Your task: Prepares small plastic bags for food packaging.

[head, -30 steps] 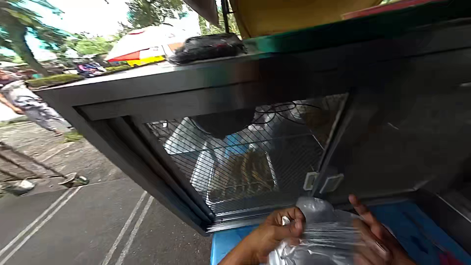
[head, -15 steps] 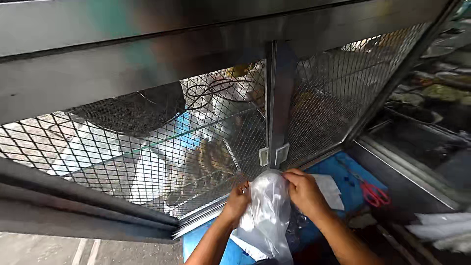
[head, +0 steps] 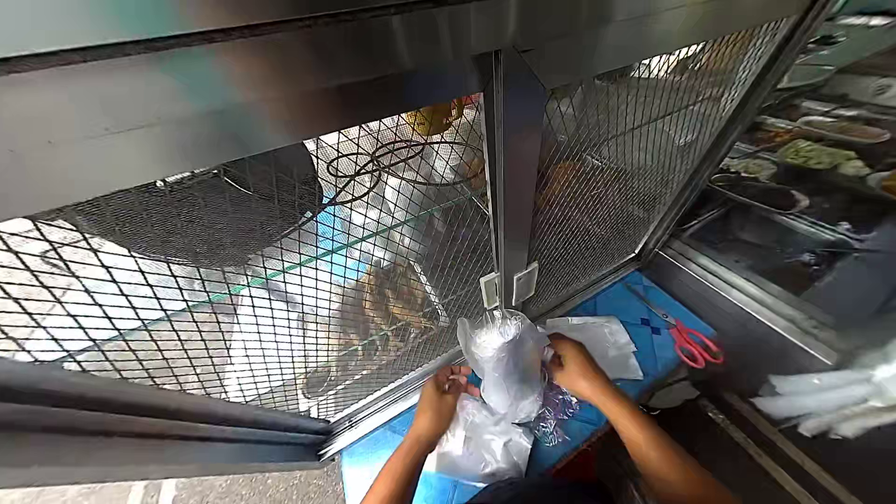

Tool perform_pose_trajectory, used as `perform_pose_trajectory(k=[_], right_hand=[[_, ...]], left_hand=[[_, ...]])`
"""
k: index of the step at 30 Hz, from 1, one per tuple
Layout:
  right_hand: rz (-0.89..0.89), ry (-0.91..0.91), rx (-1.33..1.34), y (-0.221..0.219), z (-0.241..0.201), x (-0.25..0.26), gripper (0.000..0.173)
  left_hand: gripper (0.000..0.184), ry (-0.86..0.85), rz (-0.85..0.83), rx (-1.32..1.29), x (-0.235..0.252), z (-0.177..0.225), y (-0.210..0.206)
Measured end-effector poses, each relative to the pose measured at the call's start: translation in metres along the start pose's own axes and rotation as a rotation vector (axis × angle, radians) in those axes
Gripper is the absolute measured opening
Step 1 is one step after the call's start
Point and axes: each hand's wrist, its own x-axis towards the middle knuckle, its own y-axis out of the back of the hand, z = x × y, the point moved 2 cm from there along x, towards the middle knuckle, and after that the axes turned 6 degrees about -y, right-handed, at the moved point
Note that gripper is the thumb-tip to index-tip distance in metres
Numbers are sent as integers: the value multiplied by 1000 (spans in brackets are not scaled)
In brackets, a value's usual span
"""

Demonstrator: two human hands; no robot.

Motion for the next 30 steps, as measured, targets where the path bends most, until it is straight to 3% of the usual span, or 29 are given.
perform_pose_trajectory(k=[2, 4, 6, 9, 11, 14, 18, 22, 25, 28, 30], right_hand=[[-3, 204, 310, 23, -12, -11, 56], [-116, 395, 594, 34, -28, -16, 78], [-159, 506, 725, 28, -43, -15, 97], [-24, 465, 883, -19, -46, -4, 89], [60, 370, 901, -50, -33, 3, 100], [85, 211, 651, -79, 5, 10, 111], [10, 116, 357, -93, 51, 10, 109], [-105, 174, 476, -56, 35, 4, 101], [136, 389, 551, -9, -15, -18, 93], [505, 693, 373, 35, -82, -60, 55], [610, 867, 321, 47, -116, -83, 38]], left_hand=[[24, -77, -20, -106, -8, 34, 10], [21, -165, -40, -154, -12, 60, 9], [17, -242, -71, -157, -15, 72, -1], [15, -278, -94, -14, -16, 60, -25], [18, -230, -105, 91, -15, 42, -36], [18, -134, -177, 186, -12, 13, -37], [26, -100, -234, 73, -15, 6, -26], [33, -276, 14, -149, -28, 45, -1], [39, -412, 184, -255, -40, 88, 14], [40, -516, 202, -341, -48, 121, 16], [40, -603, 191, -398, -50, 137, 10]])
